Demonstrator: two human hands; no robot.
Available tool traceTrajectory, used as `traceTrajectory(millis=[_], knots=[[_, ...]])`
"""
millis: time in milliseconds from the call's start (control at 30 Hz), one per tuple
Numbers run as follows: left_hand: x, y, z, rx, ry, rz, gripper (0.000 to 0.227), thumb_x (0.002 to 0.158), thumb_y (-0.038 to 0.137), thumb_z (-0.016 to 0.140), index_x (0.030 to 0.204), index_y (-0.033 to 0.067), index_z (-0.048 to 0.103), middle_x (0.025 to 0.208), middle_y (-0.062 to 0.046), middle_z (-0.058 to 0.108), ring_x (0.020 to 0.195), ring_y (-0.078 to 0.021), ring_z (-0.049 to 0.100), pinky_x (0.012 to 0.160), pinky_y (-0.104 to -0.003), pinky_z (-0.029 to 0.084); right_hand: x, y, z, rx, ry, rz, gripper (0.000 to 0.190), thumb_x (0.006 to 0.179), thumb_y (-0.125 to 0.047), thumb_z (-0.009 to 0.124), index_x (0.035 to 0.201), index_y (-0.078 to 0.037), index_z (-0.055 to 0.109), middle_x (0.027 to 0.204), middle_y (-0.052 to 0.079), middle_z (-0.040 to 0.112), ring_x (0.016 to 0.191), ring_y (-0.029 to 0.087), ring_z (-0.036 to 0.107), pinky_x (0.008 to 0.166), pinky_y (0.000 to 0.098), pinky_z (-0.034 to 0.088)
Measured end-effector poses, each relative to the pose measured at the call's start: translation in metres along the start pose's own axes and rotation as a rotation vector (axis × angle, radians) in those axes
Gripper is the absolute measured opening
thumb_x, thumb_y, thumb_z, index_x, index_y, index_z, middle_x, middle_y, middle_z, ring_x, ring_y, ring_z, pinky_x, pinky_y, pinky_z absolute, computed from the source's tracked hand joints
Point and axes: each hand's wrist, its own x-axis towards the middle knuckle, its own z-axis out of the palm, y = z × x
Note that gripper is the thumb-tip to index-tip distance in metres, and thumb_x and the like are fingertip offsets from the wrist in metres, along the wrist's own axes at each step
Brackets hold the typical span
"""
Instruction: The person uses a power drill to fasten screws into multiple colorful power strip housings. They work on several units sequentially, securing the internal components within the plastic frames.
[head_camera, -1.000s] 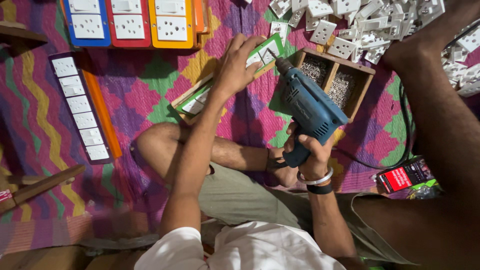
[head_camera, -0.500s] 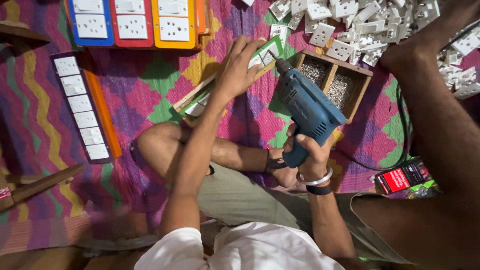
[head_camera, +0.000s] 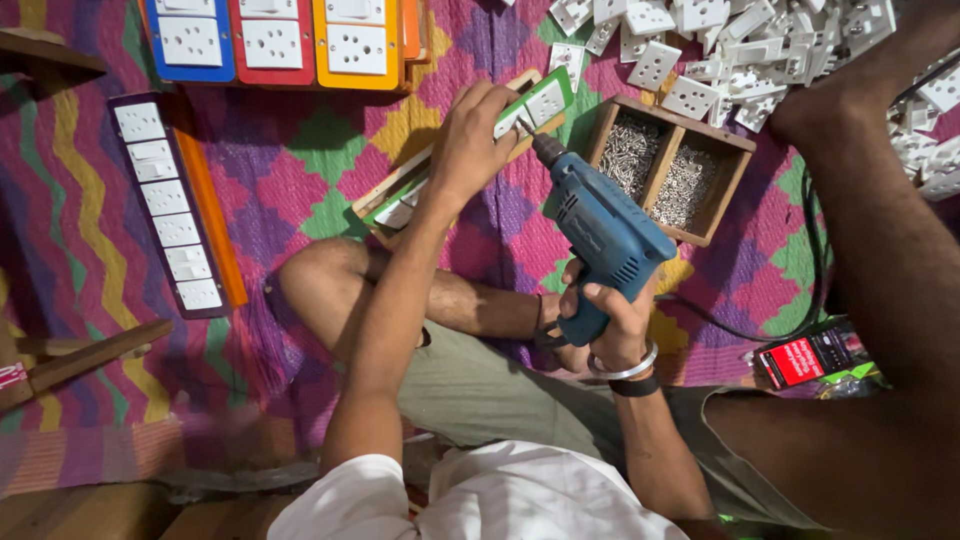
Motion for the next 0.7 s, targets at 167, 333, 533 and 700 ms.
traceTrajectory(millis=[167, 333, 533, 700], knots=[[-0.003, 0.001, 0.000, 0.007, -0.021, -0.024, 0.033, 0.078, 0.003, 0.079, 0.109, 0.0021, 0.067, 0.106, -0.012, 0.064, 0.102, -0.0355, 0.061, 0.092, -0.045, 0.050, -0.001, 0.002, -0.003, 0.021, 0.008, 0.011, 0.062, 0.080, -0.007, 0.061, 0.136, 0.012, 0.044, 0.095, 0.022, 0.063, 0.062, 0.023, 0.062, 0.057, 0.0339, 0.055], [0.000, 0.001, 0.004, 0.079, 0.056, 0.075, 0.039, 0.076, 0.003, 0.079, 0.114, 0.0017, 0.066, 0.110, -0.013, 0.064, 0.109, -0.0352, 0.060, 0.097, -0.044, 0.050, 0.002, 0.003, -0.003, -0.028, 0.022, 0.025, 0.060, 0.081, -0.007, 0.062, 0.136, 0.011, 0.044, 0.094, 0.021, 0.063, 0.062, 0.024, 0.062, 0.057, 0.0344, 0.055], [-0.004, 0.004, -0.010, 0.054, 0.020, 0.083, 0.047, 0.073, 0.007, 0.084, 0.116, -0.0020, 0.066, 0.109, -0.020, 0.062, 0.101, -0.0386, 0.057, 0.090, -0.048, 0.049, -0.003, 0.001, 0.002, -0.120, 0.028, 0.062, 0.055, 0.080, -0.007, 0.063, 0.131, 0.011, 0.047, 0.097, 0.020, 0.065, 0.065, 0.024, 0.064, 0.059, 0.0344, 0.056], [-0.016, -0.003, -0.018, 0.009, 0.049, 0.021, 0.041, 0.078, 0.001, 0.077, 0.117, 0.0003, 0.067, 0.105, -0.020, 0.061, 0.101, -0.0405, 0.060, 0.090, -0.048, 0.050, -0.010, 0.006, 0.006, -0.116, -0.017, 0.054, 0.059, 0.076, -0.007, 0.061, 0.131, 0.011, 0.050, 0.098, 0.021, 0.067, 0.064, 0.023, 0.065, 0.056, 0.0332, 0.056]])
